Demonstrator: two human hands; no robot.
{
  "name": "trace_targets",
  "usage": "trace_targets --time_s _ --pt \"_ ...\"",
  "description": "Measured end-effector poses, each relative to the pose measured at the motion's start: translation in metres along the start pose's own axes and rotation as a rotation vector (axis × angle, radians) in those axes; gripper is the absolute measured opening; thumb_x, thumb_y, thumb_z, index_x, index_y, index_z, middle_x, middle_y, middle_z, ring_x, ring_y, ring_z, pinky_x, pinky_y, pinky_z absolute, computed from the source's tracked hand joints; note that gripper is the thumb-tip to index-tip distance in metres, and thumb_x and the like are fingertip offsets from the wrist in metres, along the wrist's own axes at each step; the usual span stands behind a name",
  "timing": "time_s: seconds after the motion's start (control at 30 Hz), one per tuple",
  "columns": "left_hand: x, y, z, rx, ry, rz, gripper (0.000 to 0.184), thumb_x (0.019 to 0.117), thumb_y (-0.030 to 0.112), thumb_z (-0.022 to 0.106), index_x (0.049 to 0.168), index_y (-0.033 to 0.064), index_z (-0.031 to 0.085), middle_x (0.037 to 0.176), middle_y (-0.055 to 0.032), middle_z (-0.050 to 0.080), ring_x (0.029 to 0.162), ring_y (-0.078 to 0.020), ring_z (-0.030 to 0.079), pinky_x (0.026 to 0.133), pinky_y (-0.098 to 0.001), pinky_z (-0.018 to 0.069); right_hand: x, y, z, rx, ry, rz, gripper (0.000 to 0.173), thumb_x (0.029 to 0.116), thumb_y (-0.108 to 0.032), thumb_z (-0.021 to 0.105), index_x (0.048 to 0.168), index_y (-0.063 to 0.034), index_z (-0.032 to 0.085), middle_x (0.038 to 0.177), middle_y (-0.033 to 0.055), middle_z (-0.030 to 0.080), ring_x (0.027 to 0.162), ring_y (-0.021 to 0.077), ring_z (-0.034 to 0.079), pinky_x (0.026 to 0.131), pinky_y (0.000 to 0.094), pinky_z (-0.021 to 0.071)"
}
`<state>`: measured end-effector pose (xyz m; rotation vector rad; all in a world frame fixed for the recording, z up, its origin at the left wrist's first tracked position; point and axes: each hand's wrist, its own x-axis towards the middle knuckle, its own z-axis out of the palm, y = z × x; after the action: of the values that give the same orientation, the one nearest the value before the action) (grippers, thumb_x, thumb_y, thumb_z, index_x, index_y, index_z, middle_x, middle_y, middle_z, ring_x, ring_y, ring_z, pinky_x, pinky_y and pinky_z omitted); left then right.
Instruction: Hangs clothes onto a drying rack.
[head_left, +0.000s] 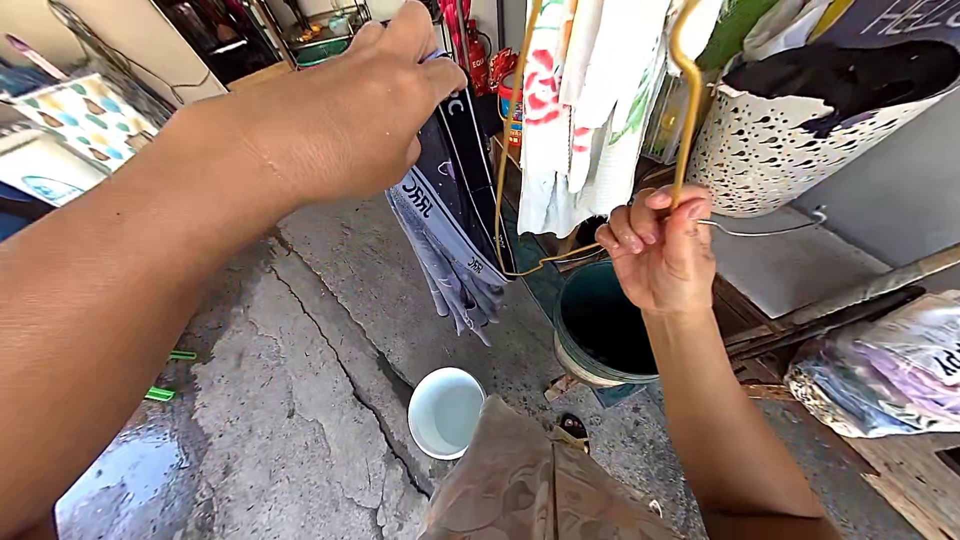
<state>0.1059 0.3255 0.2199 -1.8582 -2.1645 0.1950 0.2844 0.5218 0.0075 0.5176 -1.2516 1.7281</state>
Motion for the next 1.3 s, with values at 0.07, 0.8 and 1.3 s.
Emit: trace_targets --time_s 0.07,0.8,1.3 --pt "-0.005 0.000 -0.004 -0.007 0.025 0.014 0.054 0.0930 -0.010 0.053 0.146 -0.0002 0.051 0.134 -0.0294 0.048 0.119 -0.0504 0.052 0.096 -0.0630 0.0466 0.000 0.008 0.006 -0.002 -0.034 -0.003 0.018 0.1060 -0.039 0.053 0.104 -0.0266 0.066 0.075 -0.0134 0.058 0.068 0.0012 0.056 0.068 0.0211 0.0502" --pt "-0.152 -0.075 0.069 -0.211 0.182 -0.332 0.065 0.0813 -0.016 0.060 0.144 0.0022 0.057 0.134 -0.0330 0.049 0.116 -0.0546 0.052 0.094 -0.0701 0.0441 0.017 -0.048 0.037 -0.752 -0.454 0.039 0.031 0.1102 -0.035 0.045 0.119 -0.0166 0.069 0.074 -0.0146 0.053 0.057 -0.0074 0.043 0.051 0.0116 0.0386" --pt "-0.187 -0.006 0.111 -0.258 0.193 -0.419 0.089 0.0758 -0.014 0.068 0.157 0.0100 0.042 0.143 -0.0227 0.045 0.115 -0.0447 0.055 0.092 -0.0542 0.0534 0.039 -0.015 0.100 -1.182 -1.069 0.105 0.029 0.1058 -0.027 0.046 0.096 -0.0172 0.070 0.076 -0.0072 0.064 0.065 -0.0007 0.056 0.058 0.0199 0.0458"
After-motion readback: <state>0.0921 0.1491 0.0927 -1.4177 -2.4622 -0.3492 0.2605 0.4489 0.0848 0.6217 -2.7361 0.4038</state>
